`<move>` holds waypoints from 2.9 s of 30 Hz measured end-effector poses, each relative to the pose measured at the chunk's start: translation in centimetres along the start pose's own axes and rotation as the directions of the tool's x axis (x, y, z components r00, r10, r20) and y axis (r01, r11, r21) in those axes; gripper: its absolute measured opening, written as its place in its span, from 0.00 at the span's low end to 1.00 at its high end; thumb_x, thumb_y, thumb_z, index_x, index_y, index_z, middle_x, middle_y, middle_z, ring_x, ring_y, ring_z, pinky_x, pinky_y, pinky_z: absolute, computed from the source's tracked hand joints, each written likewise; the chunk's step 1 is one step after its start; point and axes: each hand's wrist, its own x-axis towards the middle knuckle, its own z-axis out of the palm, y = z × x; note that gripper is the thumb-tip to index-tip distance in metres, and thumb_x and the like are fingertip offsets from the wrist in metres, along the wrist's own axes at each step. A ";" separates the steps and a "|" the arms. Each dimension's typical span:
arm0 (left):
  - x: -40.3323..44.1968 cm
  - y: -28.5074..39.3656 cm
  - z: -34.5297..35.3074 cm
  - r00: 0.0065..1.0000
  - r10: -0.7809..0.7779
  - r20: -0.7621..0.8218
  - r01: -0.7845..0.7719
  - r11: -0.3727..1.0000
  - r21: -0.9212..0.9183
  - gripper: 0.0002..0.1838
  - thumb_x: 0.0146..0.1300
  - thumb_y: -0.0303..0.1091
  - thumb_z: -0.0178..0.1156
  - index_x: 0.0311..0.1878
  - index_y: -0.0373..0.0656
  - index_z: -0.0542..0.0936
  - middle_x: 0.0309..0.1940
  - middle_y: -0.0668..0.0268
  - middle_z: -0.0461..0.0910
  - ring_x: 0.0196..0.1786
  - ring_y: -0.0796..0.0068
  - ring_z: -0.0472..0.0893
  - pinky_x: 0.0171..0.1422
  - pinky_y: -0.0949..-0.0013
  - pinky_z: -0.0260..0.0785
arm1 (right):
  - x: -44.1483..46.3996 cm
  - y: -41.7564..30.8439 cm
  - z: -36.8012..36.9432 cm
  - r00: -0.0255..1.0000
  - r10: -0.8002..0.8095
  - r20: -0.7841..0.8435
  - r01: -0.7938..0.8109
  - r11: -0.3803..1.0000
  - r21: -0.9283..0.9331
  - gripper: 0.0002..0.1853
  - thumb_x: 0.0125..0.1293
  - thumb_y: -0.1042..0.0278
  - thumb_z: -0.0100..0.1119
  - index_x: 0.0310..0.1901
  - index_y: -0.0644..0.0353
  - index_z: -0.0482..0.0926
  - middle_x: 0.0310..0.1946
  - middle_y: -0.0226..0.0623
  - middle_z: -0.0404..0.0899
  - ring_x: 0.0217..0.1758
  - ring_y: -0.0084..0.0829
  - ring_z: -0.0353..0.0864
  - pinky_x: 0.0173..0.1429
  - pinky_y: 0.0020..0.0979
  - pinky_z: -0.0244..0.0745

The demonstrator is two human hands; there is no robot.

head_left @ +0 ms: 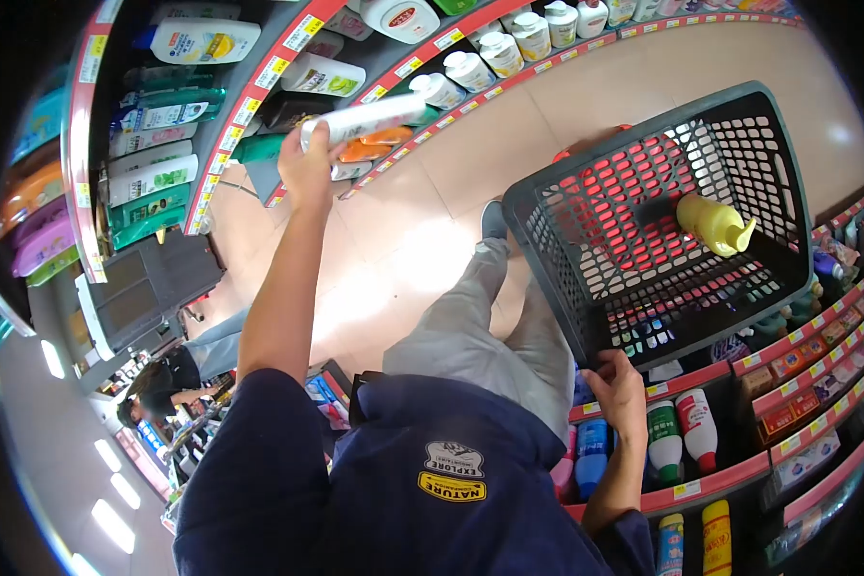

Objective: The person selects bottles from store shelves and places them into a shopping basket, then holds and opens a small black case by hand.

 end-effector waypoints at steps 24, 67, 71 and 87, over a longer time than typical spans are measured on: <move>3.7 -0.5 1.7 0.998 0.021 -0.053 -0.013 0.989 0.147 0.29 0.60 0.39 0.66 0.56 0.23 0.71 0.50 0.49 0.77 0.49 0.61 0.83 0.43 0.69 0.83 | 0.6 1.3 -0.5 0.998 -0.055 -0.020 0.057 0.990 0.130 0.17 0.56 0.70 0.70 0.45 0.67 0.77 0.33 0.46 0.85 0.28 0.32 0.84 0.35 0.32 0.77; 21.4 -3.1 8.2 0.780 0.592 0.204 -0.497 0.387 0.777 0.22 0.67 0.49 0.55 0.53 0.42 0.79 0.53 0.56 0.81 0.55 0.51 0.79 0.60 0.55 0.69 | 1.8 -0.8 0.6 0.967 0.255 -0.025 -0.249 0.958 0.144 0.13 0.62 0.72 0.64 0.43 0.72 0.77 0.31 0.45 0.83 0.25 0.29 0.83 0.27 0.28 0.79; 24.1 -4.4 8.2 0.778 0.516 0.360 -0.517 0.199 0.833 0.19 0.68 0.45 0.53 0.54 0.43 0.79 0.54 0.54 0.80 0.56 0.51 0.79 0.61 0.52 0.69 | 1.9 -0.4 0.9 0.966 0.258 -0.031 -0.247 0.948 0.200 0.13 0.62 0.72 0.64 0.44 0.72 0.77 0.31 0.45 0.83 0.23 0.28 0.82 0.25 0.27 0.77; 24.1 -5.0 8.4 0.772 0.523 0.361 -0.585 0.362 0.726 0.25 0.67 0.52 0.53 0.58 0.44 0.77 0.56 0.51 0.78 0.57 0.45 0.77 0.63 0.50 0.66 | 2.0 -0.8 0.7 0.960 0.280 -0.026 -0.270 0.944 0.187 0.15 0.62 0.70 0.63 0.44 0.74 0.77 0.30 0.46 0.83 0.24 0.29 0.84 0.25 0.29 0.78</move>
